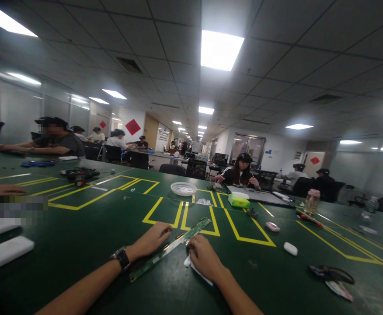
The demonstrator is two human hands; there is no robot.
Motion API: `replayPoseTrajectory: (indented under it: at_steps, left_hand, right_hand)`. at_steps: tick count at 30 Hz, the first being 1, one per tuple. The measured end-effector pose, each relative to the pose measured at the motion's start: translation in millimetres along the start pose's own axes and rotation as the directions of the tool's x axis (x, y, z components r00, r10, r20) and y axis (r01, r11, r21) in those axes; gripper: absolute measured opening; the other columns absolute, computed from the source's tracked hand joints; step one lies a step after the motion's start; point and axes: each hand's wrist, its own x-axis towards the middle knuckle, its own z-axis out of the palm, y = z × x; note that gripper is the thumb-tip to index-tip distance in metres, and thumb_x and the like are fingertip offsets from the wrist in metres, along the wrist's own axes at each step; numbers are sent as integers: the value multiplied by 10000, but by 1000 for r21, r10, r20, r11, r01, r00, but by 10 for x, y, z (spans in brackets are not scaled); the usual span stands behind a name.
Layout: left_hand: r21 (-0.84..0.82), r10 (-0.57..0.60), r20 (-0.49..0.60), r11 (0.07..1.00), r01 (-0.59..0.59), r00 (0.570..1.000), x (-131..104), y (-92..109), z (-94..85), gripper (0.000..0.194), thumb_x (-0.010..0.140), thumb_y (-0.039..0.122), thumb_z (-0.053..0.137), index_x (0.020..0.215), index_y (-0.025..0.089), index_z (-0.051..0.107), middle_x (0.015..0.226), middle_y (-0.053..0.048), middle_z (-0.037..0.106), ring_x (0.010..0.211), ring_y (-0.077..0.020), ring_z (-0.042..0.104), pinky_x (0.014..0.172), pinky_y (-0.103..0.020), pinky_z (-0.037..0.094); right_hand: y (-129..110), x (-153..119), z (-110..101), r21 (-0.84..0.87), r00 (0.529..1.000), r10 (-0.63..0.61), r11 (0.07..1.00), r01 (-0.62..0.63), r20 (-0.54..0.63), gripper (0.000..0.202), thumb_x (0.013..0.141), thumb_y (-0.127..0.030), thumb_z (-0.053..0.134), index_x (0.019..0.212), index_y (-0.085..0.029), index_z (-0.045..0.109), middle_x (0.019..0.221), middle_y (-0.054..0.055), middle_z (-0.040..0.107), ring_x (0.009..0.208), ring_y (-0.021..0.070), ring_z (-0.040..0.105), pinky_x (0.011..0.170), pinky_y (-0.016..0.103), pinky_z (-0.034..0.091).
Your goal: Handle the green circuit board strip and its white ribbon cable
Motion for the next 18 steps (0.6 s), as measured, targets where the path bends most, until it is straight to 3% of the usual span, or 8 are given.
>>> replayPoseTrajectory:
  at_steps: [4,9,14,18]
  left_hand:
    - [149,64,109,986,-80,992,-92,143,79,357,887,374,485,1223,278,558,1160,-86,570,1096,-263,471,905,-381,364]
    - [250,88,147,961,-123,985,-145,352,135,309,879,294,483,1168,286,592,1158,-96,550,1090,-282,464,887,-425,379]
    - [236,-10,126,972,-20,992,-133,460,221,230,845,277,508,1040,218,614,1076,-103,557,994,-263,520,819,-364,435]
    - [196,-74,142,980,45,987,-95,444,272,342,793,197,533,1133,234,538,1061,-100,564,902,-248,592,766,-342,447]
  right_hand:
    - [-144,10,-15,59,995,-80,995,77,56,278,799,-87,474,1010,-211,606,1054,60,595,1036,205,519,933,326,389]
    - [-103,-6,-132,20,994,-85,996,84,76,225,792,-111,505,961,-217,612,1039,50,594,1024,205,522,915,323,386]
    - [48,-33,-170,-155,998,58,986,-57,1,325,757,-233,614,1082,-210,606,1130,89,570,1110,261,481,957,366,346]
    - [112,-48,-154,-219,981,191,959,-181,27,308,791,-355,599,1048,-190,632,1076,107,586,1043,273,514,901,365,365]
